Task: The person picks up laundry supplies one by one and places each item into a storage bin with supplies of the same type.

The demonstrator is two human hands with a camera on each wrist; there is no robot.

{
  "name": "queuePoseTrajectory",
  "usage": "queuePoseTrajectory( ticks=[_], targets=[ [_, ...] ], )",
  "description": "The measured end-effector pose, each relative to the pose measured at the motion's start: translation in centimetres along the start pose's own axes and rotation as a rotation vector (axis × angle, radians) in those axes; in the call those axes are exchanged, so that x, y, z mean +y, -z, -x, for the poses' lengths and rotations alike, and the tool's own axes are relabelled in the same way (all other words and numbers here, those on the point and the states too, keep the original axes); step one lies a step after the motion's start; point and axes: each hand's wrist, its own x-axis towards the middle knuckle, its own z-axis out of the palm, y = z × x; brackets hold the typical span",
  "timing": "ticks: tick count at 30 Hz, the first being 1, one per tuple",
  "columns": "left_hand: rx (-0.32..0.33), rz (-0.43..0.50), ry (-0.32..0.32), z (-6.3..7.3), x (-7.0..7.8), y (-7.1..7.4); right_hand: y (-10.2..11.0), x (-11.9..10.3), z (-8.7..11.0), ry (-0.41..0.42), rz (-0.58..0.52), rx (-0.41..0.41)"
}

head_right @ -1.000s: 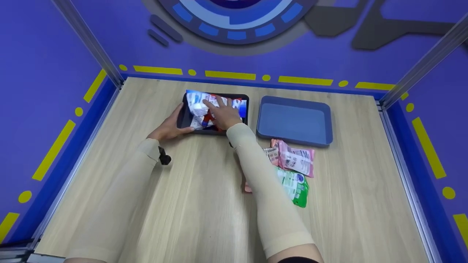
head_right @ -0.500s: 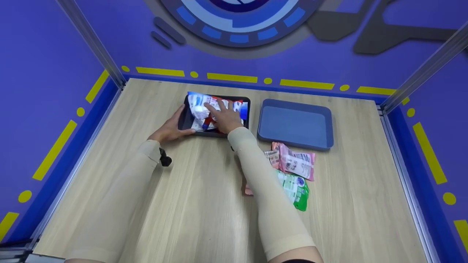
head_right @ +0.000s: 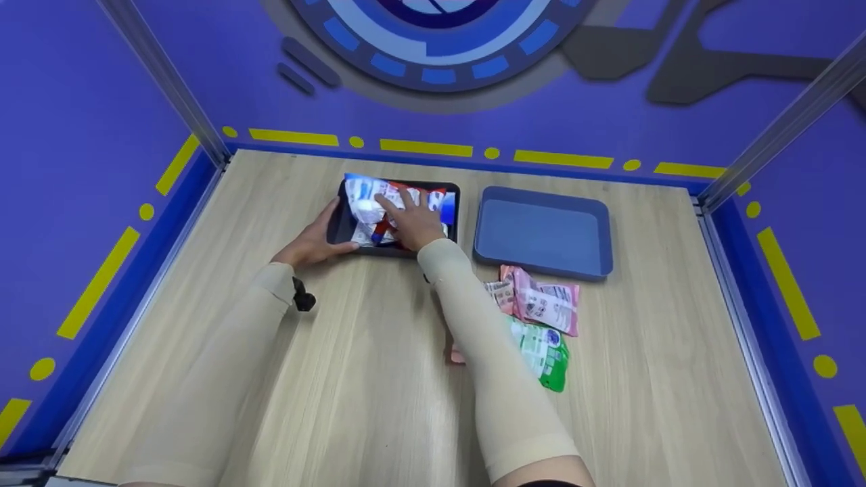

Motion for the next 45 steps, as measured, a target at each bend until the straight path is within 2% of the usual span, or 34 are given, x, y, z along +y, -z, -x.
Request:
queuePoseTrajectory(
  ticks=[5,12,18,23,27,30,36,45],
  targets=[
    [0.002,-0.002,-0.001,0.1,0.3,0.0,-0.4,0.1,0.4,0.006,-0.009,0.029],
    [-0.011,0.003,-0.021,-0.2,0.9,-0.1,-0.2,0.7,1.1,-0.024,-0.049,-0.009],
    [-0.018,-0.033,0.002,-0.1,0.8,-0.1,0.6,1.4,1.7,0.017,-0.079,-0.026],
    [0.012,-0.050,-0.027,0.1,0.6,0.2,1.4,2.2,2.9,0.050,-0.096,0.026],
    [0.017,-0.039,-0.019,0.6,0.7,0.3,2.3,2.9,4.0,0.094,-0.121,0.066],
    [0.017,-0.048,-0.029,0.9,0.8,0.2,3.1,3.6,4.9,0.085,-0.153,0.076],
    [0.070,-0.099,-0.066,1.4,0.6,0.1,3.8,4.9,6.4,0.031,-0.159,0.077],
    [0.167,-0.125,-0.111,2.3,0.7,-0.6,3.6,6.1,9.2,0.029,-0.129,0.101]
  ],
)
